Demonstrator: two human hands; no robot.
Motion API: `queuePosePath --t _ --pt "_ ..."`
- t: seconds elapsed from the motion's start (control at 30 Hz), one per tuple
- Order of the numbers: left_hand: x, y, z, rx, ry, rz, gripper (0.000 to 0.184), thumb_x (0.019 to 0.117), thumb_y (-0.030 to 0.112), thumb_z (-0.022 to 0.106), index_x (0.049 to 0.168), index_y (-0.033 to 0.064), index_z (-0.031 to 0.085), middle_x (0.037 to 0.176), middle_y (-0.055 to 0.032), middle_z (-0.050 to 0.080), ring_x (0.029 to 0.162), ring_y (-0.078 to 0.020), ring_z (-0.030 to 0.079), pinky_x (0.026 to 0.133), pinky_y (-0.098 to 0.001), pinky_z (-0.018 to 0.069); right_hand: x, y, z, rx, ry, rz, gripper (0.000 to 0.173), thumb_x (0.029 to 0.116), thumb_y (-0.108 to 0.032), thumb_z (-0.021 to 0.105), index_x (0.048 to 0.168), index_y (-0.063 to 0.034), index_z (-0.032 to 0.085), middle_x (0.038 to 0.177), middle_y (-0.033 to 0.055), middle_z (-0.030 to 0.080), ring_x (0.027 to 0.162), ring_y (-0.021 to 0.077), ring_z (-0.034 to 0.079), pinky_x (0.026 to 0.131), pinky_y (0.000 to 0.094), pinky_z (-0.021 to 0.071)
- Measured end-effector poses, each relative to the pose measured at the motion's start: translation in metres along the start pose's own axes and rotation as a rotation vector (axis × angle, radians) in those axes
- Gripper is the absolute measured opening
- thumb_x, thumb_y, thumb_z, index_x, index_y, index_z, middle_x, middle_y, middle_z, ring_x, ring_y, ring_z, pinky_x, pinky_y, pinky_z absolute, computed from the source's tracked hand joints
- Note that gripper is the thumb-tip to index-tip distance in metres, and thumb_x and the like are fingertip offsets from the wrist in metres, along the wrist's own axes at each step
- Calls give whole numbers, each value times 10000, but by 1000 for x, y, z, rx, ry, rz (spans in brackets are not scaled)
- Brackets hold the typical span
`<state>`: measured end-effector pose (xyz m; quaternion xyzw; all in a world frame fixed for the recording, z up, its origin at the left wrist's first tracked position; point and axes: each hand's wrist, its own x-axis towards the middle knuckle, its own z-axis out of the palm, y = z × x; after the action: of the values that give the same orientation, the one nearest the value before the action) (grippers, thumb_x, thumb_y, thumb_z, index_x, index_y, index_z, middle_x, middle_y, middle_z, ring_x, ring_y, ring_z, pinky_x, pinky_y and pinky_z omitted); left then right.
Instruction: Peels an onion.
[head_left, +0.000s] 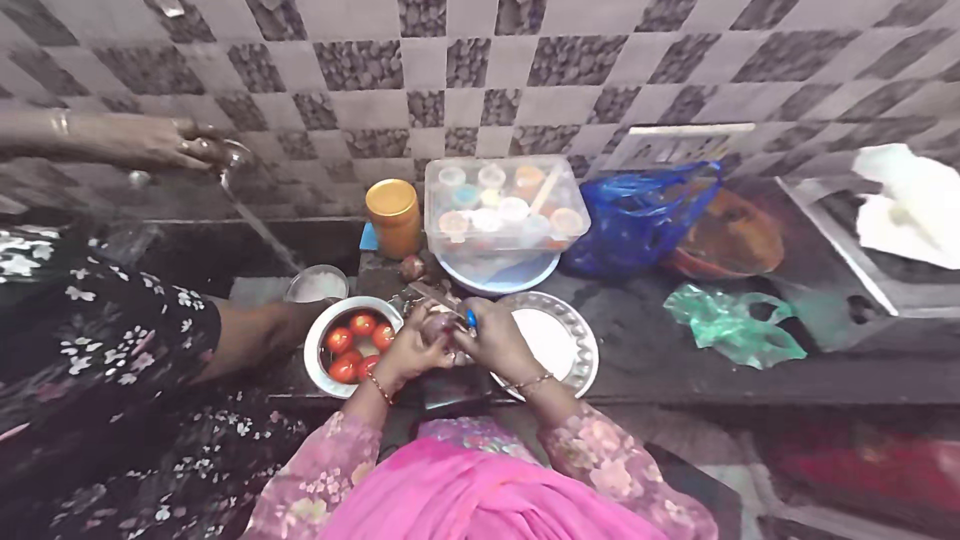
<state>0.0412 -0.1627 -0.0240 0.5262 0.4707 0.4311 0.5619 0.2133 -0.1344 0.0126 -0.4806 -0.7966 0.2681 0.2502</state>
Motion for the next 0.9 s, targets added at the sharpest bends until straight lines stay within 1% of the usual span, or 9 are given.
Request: queuePosePath --t 0.17,0.3,0.37,0.43,0.5,0.57,0.67,0.8,0.9 --pt "-3 3 -11 298 6 -24 849 730 76 777 1474 -58 392 1233 -150 645 1044 -98 647 925 -269 541 2 -24 10 -252 -96 114 292 926 -211 709 1095 25 684 1058 220 697 957 396 702 805 577 553" --pt "-6 7 -18 226 -12 -19 821 694 32 790 1414 -87 414 1070 -90 678 909 -46 665 837 -231 564 3 -23 15 -341 -105 165 268 937 -168 686 1107 38 678 1062 242 694 938 427 704 762 593 552" --pt "-12 16 -20 103 -25 -81 842 716 -43 760 1452 -74 352 1125 -123 661 938 -69 670 846 -246 573 8 -13 11 -254 -132 217 292 944 -209 690 1100 37 673 1062 233 695 984 407 693 836 586 538" --pt "-15 9 -25 -86 -37 -70 919 710 -58 693 1527 5 277 1170 -82 663 955 -63 676 839 -245 578 14 3 6 -9 -96 250 277 919 -189 714 1089 29 689 977 199 698 904 340 683 826 542 544" --pt "-17 -5 -31 -268 -32 -14 785 833 -11 588 1541 42 256 1253 -67 655 1023 -85 676 878 -271 573 21 17 3 221 -74 292 234 911 -161 717 1072 6 691 892 138 679 782 230 651 746 447 552" --pt "-19 -17 -35 -456 -1 55 628 942 48 504 1529 41 284 1357 -127 626 1139 -185 667 968 -354 554 25 27 5 325 -74 336 199 909 -139 712 1054 -5 683 853 109 661 725 182 629 704 403 555" --pt "-27 -12 -41 -566 92 77 592 912 74 506 1486 104 364 1338 -94 646 1117 -197 683 948 -347 571 32 30 10 226 -60 329 220 905 -149 712 1063 2 682 851 138 658 740 241 626 709 469 535" --pt "-37 -4 -59 -383 156 99 665 864 86 648 1470 90 374 1374 -55 619 1115 -150 670 927 -324 574 47 30 35 18 -128 319 296 934 -211 722 1121 17 699 1002 225 705 928 372 686 861 582 540" --pt "-39 4 -78 -101 233 2 862 684 -56 743 1471 57 411 1406 -75 598 1159 -139 640 925 -303 563 52 30 47 -131 -213 324 541 929 -281 742 1367 -2 593 1224 258 654 1123 429 645 961 622 501"
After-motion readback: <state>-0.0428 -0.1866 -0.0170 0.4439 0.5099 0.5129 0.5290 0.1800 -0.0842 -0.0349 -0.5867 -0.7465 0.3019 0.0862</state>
